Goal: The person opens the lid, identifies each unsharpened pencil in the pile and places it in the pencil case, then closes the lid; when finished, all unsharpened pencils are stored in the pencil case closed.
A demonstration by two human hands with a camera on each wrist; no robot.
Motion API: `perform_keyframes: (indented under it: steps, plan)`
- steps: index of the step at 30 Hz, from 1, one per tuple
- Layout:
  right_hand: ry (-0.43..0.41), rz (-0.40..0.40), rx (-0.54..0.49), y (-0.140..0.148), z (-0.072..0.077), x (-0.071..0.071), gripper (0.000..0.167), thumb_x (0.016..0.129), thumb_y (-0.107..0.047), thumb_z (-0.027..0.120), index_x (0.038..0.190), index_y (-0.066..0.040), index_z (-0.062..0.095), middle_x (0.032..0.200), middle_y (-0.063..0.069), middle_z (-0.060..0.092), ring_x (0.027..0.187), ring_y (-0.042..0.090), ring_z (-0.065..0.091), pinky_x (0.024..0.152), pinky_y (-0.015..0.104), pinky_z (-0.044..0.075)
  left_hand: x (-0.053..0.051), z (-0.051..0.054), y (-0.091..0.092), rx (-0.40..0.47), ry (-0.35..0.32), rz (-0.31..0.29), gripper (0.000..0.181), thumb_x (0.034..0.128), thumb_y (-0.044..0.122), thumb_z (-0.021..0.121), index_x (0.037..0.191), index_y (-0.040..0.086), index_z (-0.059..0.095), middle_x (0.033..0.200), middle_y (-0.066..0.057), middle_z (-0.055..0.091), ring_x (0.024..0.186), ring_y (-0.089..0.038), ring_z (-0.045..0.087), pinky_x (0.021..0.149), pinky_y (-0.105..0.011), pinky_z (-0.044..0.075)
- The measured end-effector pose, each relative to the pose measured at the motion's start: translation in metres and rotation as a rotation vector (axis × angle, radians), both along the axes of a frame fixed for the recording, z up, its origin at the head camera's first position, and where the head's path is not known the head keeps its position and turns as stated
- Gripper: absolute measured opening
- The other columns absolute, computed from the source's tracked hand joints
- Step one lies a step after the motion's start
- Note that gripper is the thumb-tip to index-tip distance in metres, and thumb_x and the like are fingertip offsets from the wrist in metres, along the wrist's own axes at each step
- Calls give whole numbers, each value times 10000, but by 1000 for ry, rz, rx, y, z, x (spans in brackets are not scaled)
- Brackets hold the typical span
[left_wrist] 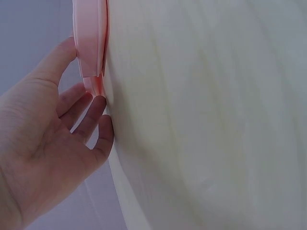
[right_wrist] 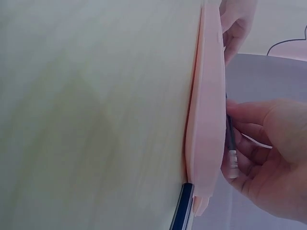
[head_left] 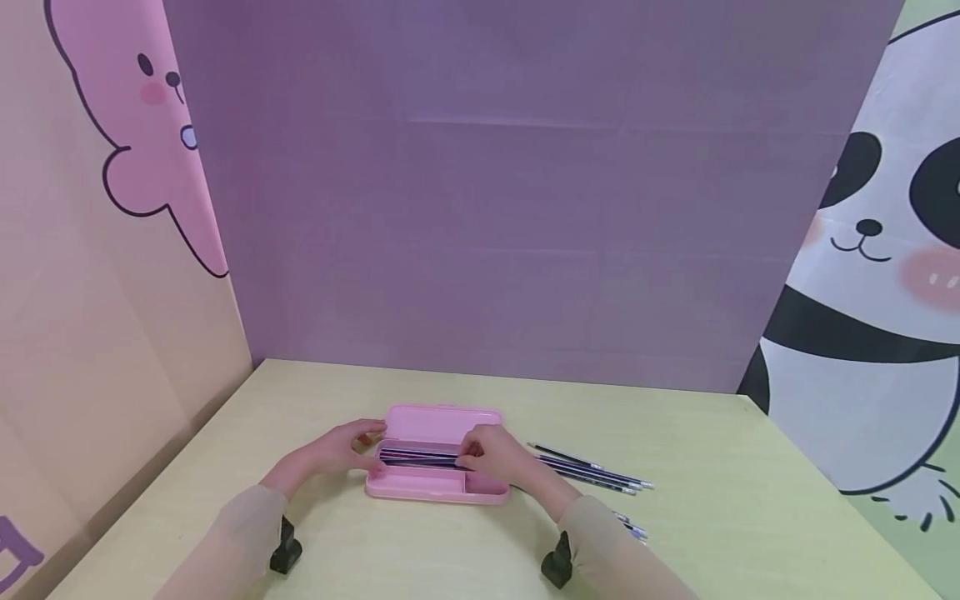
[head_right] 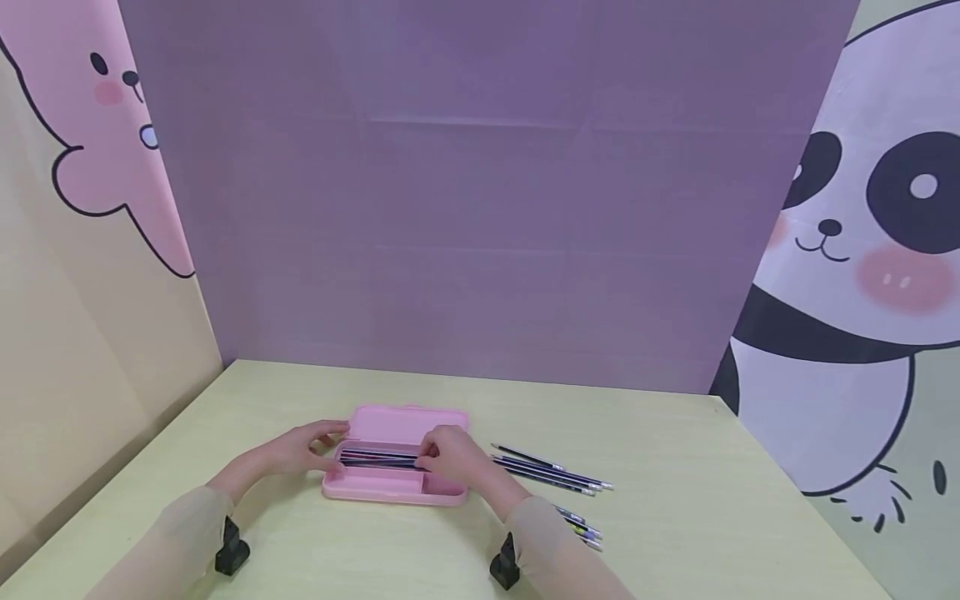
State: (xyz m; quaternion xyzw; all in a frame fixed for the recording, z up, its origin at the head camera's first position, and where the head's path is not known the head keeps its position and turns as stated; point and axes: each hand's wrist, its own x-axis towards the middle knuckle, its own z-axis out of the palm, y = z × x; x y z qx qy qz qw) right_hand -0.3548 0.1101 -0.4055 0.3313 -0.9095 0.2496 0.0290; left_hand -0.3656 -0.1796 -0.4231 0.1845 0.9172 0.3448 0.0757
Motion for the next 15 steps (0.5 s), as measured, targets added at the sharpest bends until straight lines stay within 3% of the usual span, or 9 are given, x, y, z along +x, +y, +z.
perform_keyframes:
  steps: [15]
  plan:
    - [-3, -26, -38, 9, 2, 1, 56, 852, -93, 674, 854, -46, 704, 755, 2, 629, 672, 73, 505, 612, 188, 456, 2, 1, 1, -1, -4, 8, 731, 775, 286, 766, 1395, 89, 432, 1373, -126, 488, 1160, -299, 499, 1008, -512, 405]
